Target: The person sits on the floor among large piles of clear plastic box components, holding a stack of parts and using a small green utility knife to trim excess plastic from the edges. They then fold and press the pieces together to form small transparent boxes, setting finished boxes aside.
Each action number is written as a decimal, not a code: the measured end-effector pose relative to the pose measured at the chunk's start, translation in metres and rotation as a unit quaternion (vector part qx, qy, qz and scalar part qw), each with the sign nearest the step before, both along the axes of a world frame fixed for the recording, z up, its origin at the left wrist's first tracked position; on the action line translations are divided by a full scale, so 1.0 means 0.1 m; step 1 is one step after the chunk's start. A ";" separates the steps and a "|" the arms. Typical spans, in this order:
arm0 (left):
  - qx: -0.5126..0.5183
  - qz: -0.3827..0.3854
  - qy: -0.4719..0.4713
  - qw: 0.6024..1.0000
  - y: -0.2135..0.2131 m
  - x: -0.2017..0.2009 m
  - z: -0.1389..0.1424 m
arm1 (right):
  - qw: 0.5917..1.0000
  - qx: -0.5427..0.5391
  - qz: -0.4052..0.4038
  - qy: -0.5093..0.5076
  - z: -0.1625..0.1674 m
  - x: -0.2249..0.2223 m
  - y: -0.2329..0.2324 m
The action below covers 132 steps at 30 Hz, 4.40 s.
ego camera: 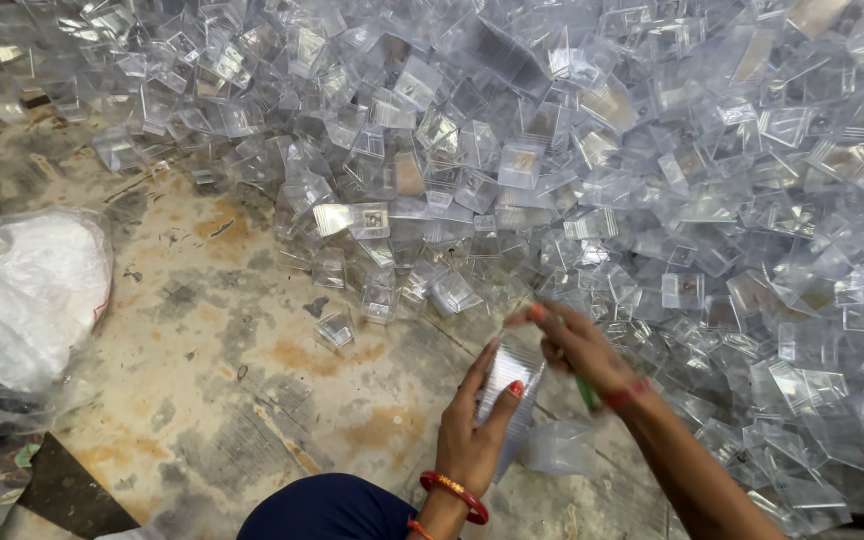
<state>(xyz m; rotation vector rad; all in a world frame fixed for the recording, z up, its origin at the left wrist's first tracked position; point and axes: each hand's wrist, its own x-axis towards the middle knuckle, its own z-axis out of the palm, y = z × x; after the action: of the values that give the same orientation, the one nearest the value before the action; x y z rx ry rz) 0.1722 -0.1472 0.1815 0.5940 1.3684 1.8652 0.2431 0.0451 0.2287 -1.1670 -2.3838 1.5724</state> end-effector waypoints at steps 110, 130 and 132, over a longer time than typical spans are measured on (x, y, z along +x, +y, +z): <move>0.191 -0.183 -0.435 0.860 -0.62 0.66 0.23 | 0.934 0.339 0.048 -0.104 0.52 1.61 -1.17; 0.021 -0.159 -0.060 0.985 -1.24 1.28 1.07 | 0.849 -0.356 -0.304 0.246 0.04 2.36 -2.15; 0.053 -0.156 -0.065 0.984 -1.24 1.29 1.13 | 0.809 -0.419 -0.279 0.304 0.02 2.43 -2.12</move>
<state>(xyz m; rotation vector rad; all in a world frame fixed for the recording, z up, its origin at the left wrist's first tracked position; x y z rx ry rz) 0.3011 -0.2710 0.2949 0.6852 1.0314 1.6964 0.4859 -0.1671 0.2303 -1.0333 -0.8129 2.3046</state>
